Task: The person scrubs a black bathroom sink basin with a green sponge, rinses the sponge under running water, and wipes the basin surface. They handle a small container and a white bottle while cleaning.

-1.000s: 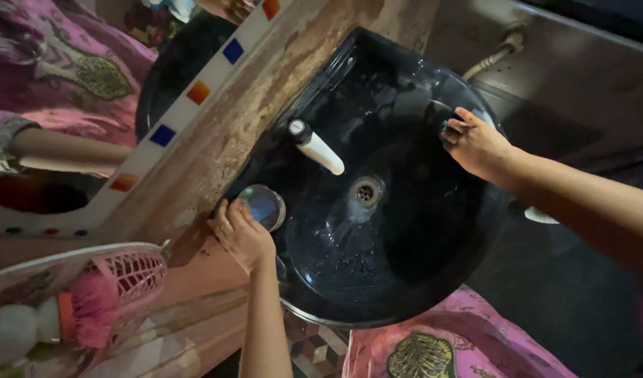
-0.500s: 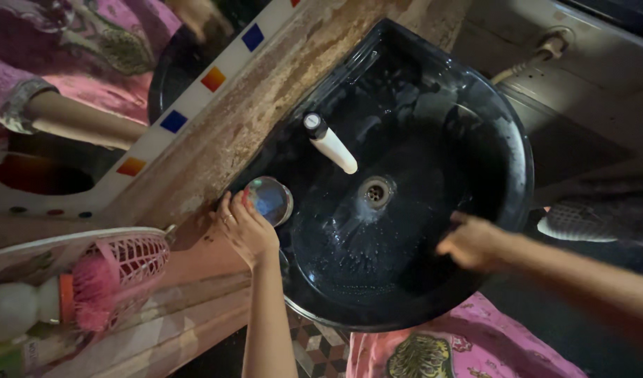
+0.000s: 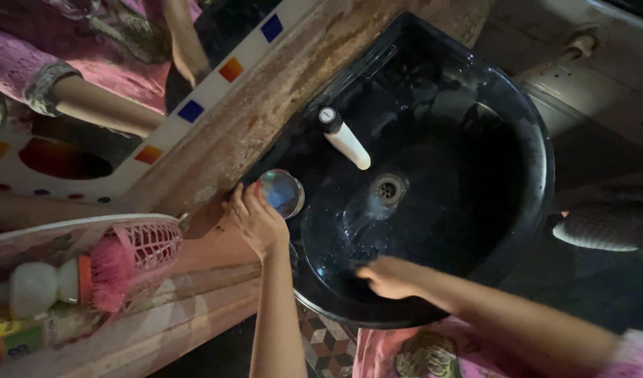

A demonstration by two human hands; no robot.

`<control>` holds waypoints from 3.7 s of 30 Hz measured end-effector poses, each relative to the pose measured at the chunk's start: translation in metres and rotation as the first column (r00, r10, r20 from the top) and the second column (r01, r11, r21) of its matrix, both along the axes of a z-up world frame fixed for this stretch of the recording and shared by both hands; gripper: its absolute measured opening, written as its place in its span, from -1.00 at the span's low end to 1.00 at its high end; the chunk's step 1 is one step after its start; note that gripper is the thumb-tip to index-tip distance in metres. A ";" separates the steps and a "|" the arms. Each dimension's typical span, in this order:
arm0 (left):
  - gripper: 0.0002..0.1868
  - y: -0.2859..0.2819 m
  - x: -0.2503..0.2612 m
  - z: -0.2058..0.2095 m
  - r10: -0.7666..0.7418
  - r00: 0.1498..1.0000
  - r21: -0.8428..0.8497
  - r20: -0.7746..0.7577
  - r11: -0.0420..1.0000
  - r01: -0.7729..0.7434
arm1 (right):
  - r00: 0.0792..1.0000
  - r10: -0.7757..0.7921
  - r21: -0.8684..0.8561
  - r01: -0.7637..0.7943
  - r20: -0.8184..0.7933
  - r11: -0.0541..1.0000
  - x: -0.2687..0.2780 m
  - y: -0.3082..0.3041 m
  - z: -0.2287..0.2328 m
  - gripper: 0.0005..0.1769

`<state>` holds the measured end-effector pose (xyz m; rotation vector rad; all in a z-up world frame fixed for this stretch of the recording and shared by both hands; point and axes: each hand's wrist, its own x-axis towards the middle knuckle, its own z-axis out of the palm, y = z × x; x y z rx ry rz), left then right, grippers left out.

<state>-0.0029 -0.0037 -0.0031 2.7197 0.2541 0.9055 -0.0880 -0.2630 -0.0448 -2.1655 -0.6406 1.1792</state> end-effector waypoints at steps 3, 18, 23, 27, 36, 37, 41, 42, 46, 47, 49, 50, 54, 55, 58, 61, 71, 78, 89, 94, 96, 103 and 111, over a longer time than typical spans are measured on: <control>-0.72 0.001 -0.002 0.002 -0.016 1.000 0.004 0.001 1.000 0.016 | 0.982 -0.117 0.137 0.137 -0.146 0.981 0.009 0.032 0.008 -0.39; -0.72 -0.002 -0.001 0.000 -0.001 1.000 -0.012 -0.005 1.000 0.001 | 0.989 0.122 -0.019 -0.120 0.085 0.993 0.024 -0.035 -0.027 -0.61; -0.75 0.000 -0.001 0.004 -0.026 1.000 -0.015 0.007 1.000 0.026 | 0.863 -0.503 0.145 0.494 0.036 0.857 0.056 0.073 -0.021 -0.47; -0.68 -0.010 -0.021 0.013 -0.351 0.930 0.226 0.109 0.920 0.320 | 0.832 -0.552 0.325 0.507 0.057 0.798 0.041 0.058 -0.023 -0.52; -0.75 -0.107 -0.073 -0.020 -0.662 0.216 -0.493 -0.718 0.703 0.513 | 0.996 -0.089 0.298 0.084 0.003 0.951 0.008 -0.077 0.016 -0.57; -0.77 -0.112 -0.072 -0.023 -0.698 0.210 -0.476 -0.684 0.646 0.597 | 0.995 -0.081 0.381 0.094 -0.050 0.920 0.008 -0.095 0.030 -0.59; -0.66 -0.130 -0.076 -0.039 -0.755 0.215 -0.543 -0.620 0.610 0.577 | 0.840 -0.476 0.158 0.450 0.260 0.879 -0.008 -0.164 0.077 -0.59; -0.64 -0.138 -0.076 -0.043 -0.732 0.166 -0.543 -0.661 0.619 0.568 | 0.709 -0.693 0.294 0.639 0.133 0.710 -0.015 -0.179 0.085 -0.58; -0.69 -0.161 -0.074 -0.058 -0.765 0.028 -0.620 -0.644 0.543 0.566 | 0.316 -0.937 0.489 0.801 0.146 0.346 -0.041 -0.222 0.096 -0.53; -0.69 -0.163 -0.075 -0.062 -0.804 0.007 -0.658 -0.595 0.493 0.569 | 0.300 -0.906 0.365 0.841 0.298 0.399 -0.049 -0.231 0.092 -0.53; -0.79 -0.157 -0.073 -0.068 -0.760 0.040 -0.586 -0.649 0.532 0.611 | 0.309 -0.759 0.098 0.894 0.573 0.437 -0.064 -0.255 0.080 -0.52; -0.84 -0.152 -0.069 -0.072 -0.740 0.065 -0.546 -0.670 0.550 0.632 | 0.407 -0.697 -0.053 0.881 0.591 0.469 -0.066 -0.267 0.068 -0.48; -0.88 -0.087 -0.050 -0.078 -0.365 0.229 -0.139 -0.902 0.749 0.648 | 0.652 -0.592 -0.445 0.757 0.474 0.478 -0.091 -0.318 -0.008 -0.41; -0.84 -0.074 -0.043 -0.082 -0.306 0.343 -0.027 -0.888 0.780 0.625 | 0.675 -0.605 -0.489 0.731 0.422 0.476 -0.102 -0.327 -0.033 -0.39; -0.93 -0.067 -0.039 -0.097 -0.176 0.465 0.142 -0.868 0.808 0.572 | 0.734 -0.603 -0.624 0.637 0.313 0.452 -0.139 -0.346 -0.106 -0.32; -0.75 -0.114 -0.040 -0.105 -0.288 0.188 -0.152 -0.939 0.837 0.526 | 0.717 -0.687 -0.654 0.577 0.118 0.489 -0.167 -0.361 -0.149 -0.36; -0.87 -0.242 -0.036 -0.094 -0.546 0.281 -0.372 -0.789 0.789 0.488 | 0.693 -0.716 -0.682 0.560 0.077 0.469 -0.169 -0.396 -0.142 -0.45; -0.80 -0.082 -0.058 -0.060 -0.203 0.199 -0.085 -0.959 0.872 0.482 | 0.703 -0.695 -0.461 0.672 0.151 0.579 -0.147 -0.415 -0.166 -0.45; -0.69 -0.291 -0.020 -0.118 -0.711 0.470 -0.654 -0.523 0.688 0.314 | 0.780 -0.609 -0.546 0.576 0.143 0.608 -0.139 -0.406 -0.133 -0.55; -0.85 -0.235 -0.033 -0.102 -0.641 0.177 -0.465 -0.747 0.694 0.550 | 0.642 -0.754 -0.389 0.736 0.140 0.555 -0.126 -0.391 -0.120 -0.55; -0.85 -0.169 -0.058 -0.088 -0.461 0.153 -0.288 -0.874 0.745 0.601 | 0.694 -0.710 -0.409 0.686 0.120 0.602 -0.123 -0.388 -0.123 -0.48; -0.86 -0.076 -0.059 -0.084 -0.113 0.273 0.105 -0.955 0.732 0.673 | 0.782 -0.597 -0.440 0.607 0.181 0.662 -0.119 -0.379 -0.132 -0.46; -0.71 -0.287 -0.012 -0.112 -0.744 0.421 -0.673 -0.520 0.660 0.334 | 0.754 -0.638 -0.442 0.632 0.158 0.637 -0.139 -0.398 -0.147 -0.54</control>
